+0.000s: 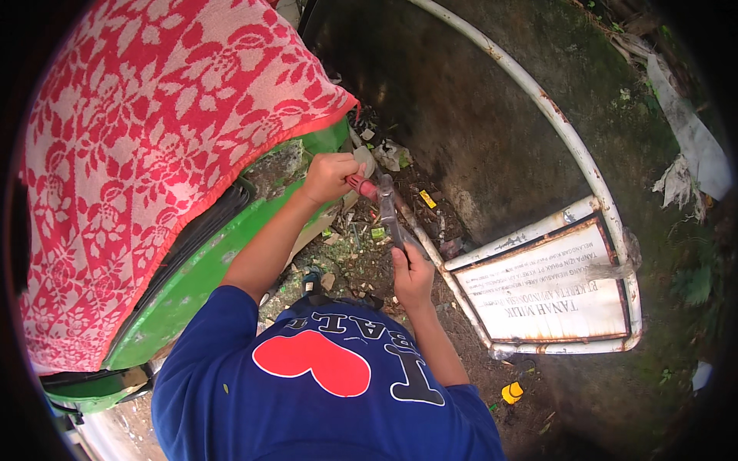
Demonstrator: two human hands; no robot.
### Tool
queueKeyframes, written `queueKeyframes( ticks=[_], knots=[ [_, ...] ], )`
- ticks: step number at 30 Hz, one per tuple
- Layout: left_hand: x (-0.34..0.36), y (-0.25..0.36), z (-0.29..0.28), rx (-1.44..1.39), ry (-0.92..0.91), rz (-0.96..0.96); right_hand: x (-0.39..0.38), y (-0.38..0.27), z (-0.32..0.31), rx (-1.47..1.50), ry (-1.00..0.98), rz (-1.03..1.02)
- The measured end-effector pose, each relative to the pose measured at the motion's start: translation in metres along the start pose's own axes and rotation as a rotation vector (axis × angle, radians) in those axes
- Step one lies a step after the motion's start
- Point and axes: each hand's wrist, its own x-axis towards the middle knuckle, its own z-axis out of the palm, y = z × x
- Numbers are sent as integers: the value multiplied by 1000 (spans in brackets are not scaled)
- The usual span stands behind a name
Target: The person repeatedly strikes a small metal object with a hammer while holding it against a green metal surface. The person adjusts the object's position several times and continues hammering in the same area throughout the clip.
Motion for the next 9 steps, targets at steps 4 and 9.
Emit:
queueKeyframes(
  ticks=[4,9],
  knots=[
    [5,-3,-4,-16,23,4,-17,-3,8,696,36,-104],
    [10,1,0,-2,24,-60,-2,4,-6,527,-139,88]
  ],
)
